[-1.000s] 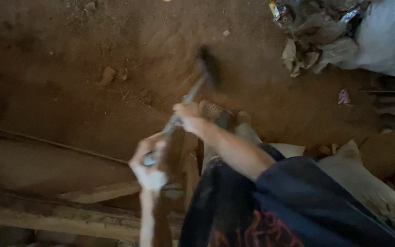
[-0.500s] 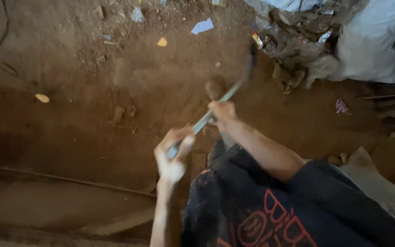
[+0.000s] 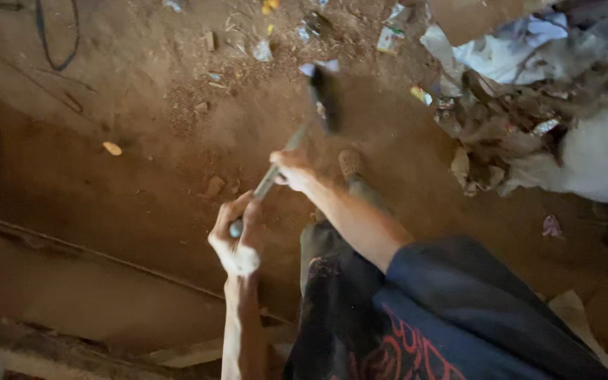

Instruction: The person sweeps a dirt floor in a cluttered storage area using a long-handled broom. They repeatedly sweep debris toward a corner and occasionally pick up larger pieces of trash by hand to move them aside.

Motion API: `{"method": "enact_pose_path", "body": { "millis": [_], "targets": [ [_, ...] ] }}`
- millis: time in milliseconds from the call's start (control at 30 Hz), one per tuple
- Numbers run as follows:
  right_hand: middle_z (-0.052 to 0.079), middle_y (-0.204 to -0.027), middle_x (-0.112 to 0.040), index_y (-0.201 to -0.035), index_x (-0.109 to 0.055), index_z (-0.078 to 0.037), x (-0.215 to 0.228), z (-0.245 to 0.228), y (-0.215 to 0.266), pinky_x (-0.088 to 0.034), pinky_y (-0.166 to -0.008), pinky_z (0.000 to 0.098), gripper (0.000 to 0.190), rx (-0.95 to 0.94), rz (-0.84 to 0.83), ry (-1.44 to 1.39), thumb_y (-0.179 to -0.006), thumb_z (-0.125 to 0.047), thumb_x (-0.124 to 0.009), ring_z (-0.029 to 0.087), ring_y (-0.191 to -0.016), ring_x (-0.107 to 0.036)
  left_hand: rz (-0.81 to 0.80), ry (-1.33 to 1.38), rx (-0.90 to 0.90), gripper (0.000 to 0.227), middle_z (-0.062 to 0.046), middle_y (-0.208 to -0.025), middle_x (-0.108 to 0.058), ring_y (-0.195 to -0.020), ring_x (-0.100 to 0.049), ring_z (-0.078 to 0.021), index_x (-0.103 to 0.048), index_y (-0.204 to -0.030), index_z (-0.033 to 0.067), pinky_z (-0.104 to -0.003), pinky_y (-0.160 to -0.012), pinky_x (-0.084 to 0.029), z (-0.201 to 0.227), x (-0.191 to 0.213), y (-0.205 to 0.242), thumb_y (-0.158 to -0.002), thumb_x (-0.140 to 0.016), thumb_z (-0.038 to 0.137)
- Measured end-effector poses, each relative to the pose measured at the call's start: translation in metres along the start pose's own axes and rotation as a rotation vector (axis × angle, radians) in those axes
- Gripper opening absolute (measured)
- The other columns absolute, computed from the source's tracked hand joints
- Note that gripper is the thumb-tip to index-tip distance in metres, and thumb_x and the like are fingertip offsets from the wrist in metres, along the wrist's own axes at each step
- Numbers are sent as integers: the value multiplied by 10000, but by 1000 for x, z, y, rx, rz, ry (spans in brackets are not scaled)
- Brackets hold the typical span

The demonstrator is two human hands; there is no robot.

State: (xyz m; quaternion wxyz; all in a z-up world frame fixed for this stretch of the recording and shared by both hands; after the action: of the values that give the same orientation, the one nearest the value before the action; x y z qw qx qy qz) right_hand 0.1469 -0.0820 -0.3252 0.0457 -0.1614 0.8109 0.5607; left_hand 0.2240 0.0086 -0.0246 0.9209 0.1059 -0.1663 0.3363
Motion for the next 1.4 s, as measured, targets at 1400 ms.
{"method": "enact_pose_path", "body": {
  "millis": [1400],
  "targets": [
    [79, -625, -557, -936, -564, 37, -324, -68, 38, -411, -314, 288, 170, -37, -134, 356, -881, -90, -662, 146, -414, -513, 259, 15, -85, 209, -118, -912, -720, -951, -754, -275, -660, -927, 37, -409, -927, -622, 22, 252, -138, -1032, -653, 217]
  ]
}}
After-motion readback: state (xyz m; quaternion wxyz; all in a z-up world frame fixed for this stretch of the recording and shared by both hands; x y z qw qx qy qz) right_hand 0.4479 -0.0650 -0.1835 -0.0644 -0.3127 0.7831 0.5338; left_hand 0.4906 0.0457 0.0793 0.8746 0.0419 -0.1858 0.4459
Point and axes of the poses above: each hand's wrist, its own y-axis away from the middle knuckle, its own x-axis out of the back of the hand, z = x × y, the point moved 6 cm from there along -y, towards the middle knuckle
